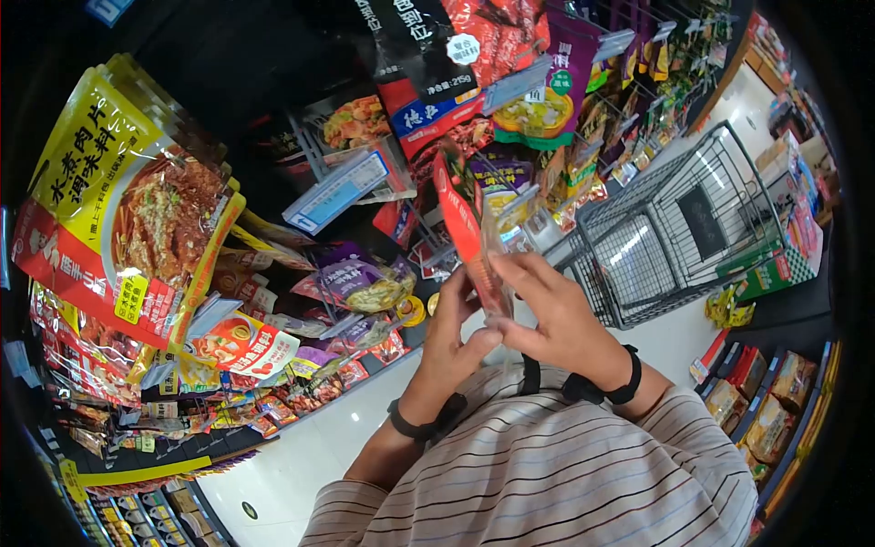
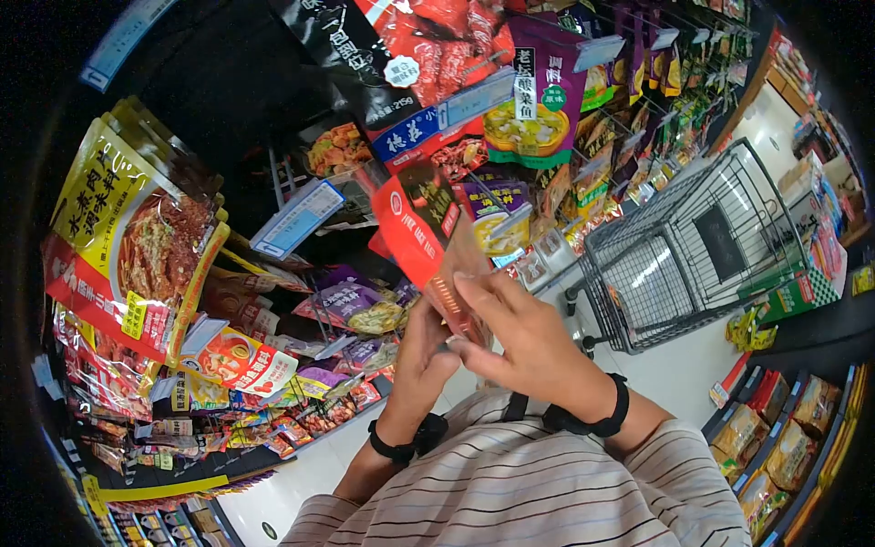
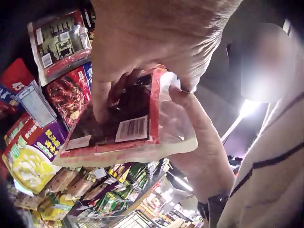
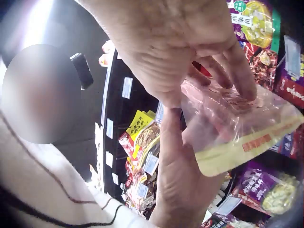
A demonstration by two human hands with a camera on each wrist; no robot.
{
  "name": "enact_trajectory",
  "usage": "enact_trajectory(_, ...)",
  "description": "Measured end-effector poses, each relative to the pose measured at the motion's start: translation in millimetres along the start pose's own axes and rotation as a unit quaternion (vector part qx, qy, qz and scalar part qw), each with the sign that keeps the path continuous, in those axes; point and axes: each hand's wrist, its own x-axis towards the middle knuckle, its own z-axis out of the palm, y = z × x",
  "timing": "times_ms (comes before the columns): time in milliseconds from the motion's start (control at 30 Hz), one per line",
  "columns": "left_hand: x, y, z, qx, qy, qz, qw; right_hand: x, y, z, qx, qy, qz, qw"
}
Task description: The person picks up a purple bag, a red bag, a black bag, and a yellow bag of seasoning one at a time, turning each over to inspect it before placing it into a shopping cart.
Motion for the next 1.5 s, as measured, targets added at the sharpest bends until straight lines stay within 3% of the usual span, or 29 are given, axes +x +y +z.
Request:
enact_trajectory(67,0.1,-6.3,-2.4,-0.072,-0.005,0.01,0.997,-0.3,1.8,3.7,-0.038,-0.001,-0.026,0.999)
enact_trajectory(267,-6.7,-1.6,-11.4,-0.085,0.092,-0.07,0.99,-3.2,-7.4,24.1,-0.14,-0.023,-0.06,0.988)
enact_trajectory(300,-2.8,3.8,-12.1,-0.095,0.095,-0.049,0.99,-2.0,-11.0,27.2,-0.14,-0.035,-0.053,0.988)
enact_trajectory(433,-7.9,-4.0,-32.0,-0.103,0.169,-0.181,0.963,2.4,-17.5,37.3,-0.114,-0.049,-0.069,0.99)
enact_trajectory(567,-6.2,-14.3,-55.1,-0.118,0.246,-0.165,0.948,15.0,-7.3,41.0,-0.039,-0.046,-0.075,0.995)
enact_trajectory(700,-15.2,-9.4,-79.1,-0.082,0.243,-0.156,0.954,53.3,1.9,16.5,-0.005,0.006,-0.078,0.997)
enact_trajectory(900,-23.6,11.2,-103.2,-0.123,0.234,-0.121,0.957,112.9,8.0,13.8,-0.062,0.097,-0.139,0.984)
enact_trajectory(1033,-29.6,11.9,-127.2,-0.043,0.216,-0.121,0.968,138.1,4.0,22.5,0.012,0.07,-0.12,0.99)
enact_trajectory(1133,-25.7,23.3,-127.4,-0.026,0.212,-0.124,0.969,150.2,-1.5,15.9,0.036,-0.012,-0.097,0.995)
enact_trajectory(1500,-18.9,33.4,-132.4,0.037,0.215,-0.153,0.964,145.0,-16.1,8.7,0.205,0.003,-0.121,0.971)
